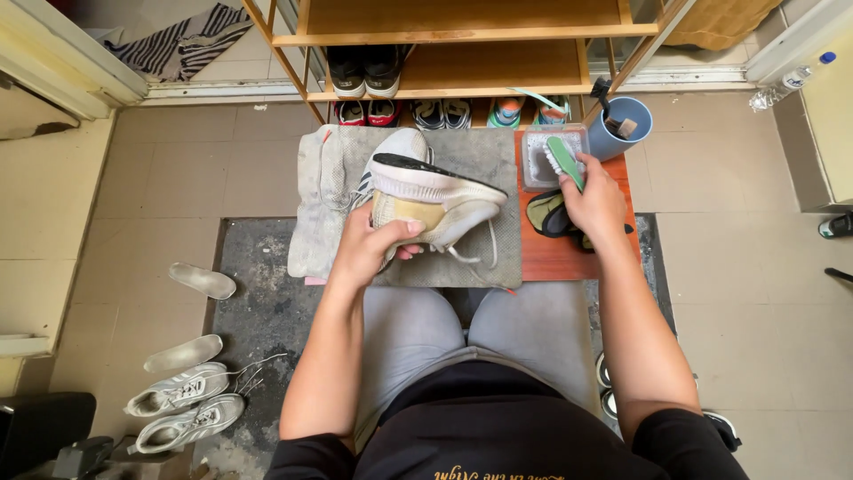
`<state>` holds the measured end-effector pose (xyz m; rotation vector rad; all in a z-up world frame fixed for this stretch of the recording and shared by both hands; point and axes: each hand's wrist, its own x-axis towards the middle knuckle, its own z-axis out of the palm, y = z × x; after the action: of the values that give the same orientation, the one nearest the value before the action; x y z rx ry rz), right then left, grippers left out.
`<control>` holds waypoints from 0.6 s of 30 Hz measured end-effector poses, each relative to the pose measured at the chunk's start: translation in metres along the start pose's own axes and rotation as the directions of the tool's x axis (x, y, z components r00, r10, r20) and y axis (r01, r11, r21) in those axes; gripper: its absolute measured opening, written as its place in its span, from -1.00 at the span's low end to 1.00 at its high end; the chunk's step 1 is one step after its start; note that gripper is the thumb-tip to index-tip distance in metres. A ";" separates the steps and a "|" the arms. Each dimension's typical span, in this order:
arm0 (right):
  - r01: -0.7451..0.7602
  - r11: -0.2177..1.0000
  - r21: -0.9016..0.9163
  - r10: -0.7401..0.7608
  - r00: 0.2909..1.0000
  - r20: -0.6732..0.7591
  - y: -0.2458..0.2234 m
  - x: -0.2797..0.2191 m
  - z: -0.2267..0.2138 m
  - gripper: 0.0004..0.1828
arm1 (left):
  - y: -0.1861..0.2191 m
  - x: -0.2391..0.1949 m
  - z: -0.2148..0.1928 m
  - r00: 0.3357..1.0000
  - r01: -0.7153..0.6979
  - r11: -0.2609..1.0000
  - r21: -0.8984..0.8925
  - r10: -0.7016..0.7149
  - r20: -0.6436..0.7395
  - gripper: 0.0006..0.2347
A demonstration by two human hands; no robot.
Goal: The person scrubs a white sneaker with a green brush, focusing on the upper mesh and the side stripes. They rotate the shoe to clean different areas and dip the brush into a container of liquid.
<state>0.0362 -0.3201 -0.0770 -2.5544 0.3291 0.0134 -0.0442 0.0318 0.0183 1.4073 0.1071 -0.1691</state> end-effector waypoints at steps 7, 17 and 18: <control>0.018 0.983 -0.180 0.001 0.994 0.105 0.001 0.030 0.023 -0.56 | 0.056 -0.006 0.003 0.983 0.105 0.955 0.279 -0.141 0.114 -0.69; 0.043 0.963 -0.267 0.024 0.970 0.241 0.010 0.048 0.018 -0.59 | 0.098 0.011 0.028 0.980 0.019 0.649 0.761 -0.164 0.116 -0.40; 0.022 0.966 -0.256 0.047 0.963 0.263 0.014 0.047 0.015 -0.59 | 0.103 0.010 0.033 0.987 -0.032 0.559 0.829 -0.114 0.116 -0.28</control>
<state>0.0795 -0.3347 -0.1009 -2.7604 0.2510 0.4299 -0.0166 0.0148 0.1217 2.3562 -0.0962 -0.4097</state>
